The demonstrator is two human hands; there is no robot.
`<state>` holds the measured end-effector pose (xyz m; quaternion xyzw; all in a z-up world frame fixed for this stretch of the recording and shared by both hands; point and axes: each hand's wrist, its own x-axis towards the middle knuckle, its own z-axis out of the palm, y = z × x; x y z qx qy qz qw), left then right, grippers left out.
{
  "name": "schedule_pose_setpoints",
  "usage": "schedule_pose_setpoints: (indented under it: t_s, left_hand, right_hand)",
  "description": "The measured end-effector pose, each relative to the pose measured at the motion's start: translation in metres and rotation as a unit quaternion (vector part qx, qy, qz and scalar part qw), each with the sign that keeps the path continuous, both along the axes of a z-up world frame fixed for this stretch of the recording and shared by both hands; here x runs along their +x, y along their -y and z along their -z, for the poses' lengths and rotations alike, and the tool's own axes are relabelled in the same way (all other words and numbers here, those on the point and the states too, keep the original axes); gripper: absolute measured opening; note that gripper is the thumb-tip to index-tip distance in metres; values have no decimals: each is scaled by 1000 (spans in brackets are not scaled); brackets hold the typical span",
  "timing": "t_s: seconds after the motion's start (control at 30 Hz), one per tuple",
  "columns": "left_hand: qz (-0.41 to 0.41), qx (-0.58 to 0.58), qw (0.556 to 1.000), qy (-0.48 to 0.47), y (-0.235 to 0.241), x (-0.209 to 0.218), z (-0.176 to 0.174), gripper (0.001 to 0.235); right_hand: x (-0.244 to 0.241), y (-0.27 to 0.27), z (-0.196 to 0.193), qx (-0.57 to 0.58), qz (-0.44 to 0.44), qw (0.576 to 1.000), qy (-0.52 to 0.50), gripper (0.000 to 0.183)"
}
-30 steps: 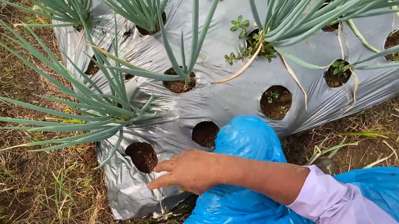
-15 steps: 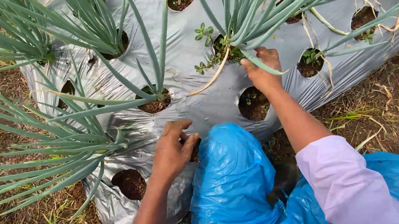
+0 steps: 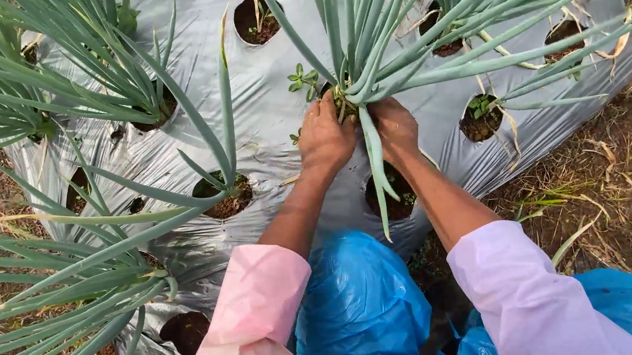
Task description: Hand-weeding onion plants growing through plastic mulch in an agricultural field.
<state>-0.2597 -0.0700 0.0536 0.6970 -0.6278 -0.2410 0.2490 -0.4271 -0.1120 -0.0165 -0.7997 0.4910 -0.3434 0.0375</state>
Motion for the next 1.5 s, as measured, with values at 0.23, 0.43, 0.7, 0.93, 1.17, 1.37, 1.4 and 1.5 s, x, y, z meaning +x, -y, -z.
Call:
schedule_pose_setpoints:
  t_s: [0.23,0.43,0.7,0.93,1.17,1.37,1.4,1.5]
  left_hand:
    - [-57,-8,998,38,49,-8,38,28]
    - [-13,4,996,92,55,-2,51,17]
    - [-45,49,997,-36,34,27,14,25]
    - [-280,-116,922,-241,13,60,-9,22]
    - [35,-73,991,-103,59,44,1,15]
    - [159,-68,985,1,106,42,16,16]
    - [166,-64,984,-4,104,37,6,16]
    - [173,-57,983,12,104,39,-7,21]
  right_hand:
    - [4,-2,26,-125,-12,990,69,34]
    - [-13,1,-17,122,-265,929,228,37]
    - [-28,42,58,634,-463,246,569,39]
    - [-83,9,51,407,-247,771,422,27]
    - [-121,75,137,484,-327,699,412,29]
    - [-100,43,167,673,-418,115,599,38]
    - [-101,38,170,671,-411,118,605,38]
    - [-86,33,181,634,-397,-285,599,44]
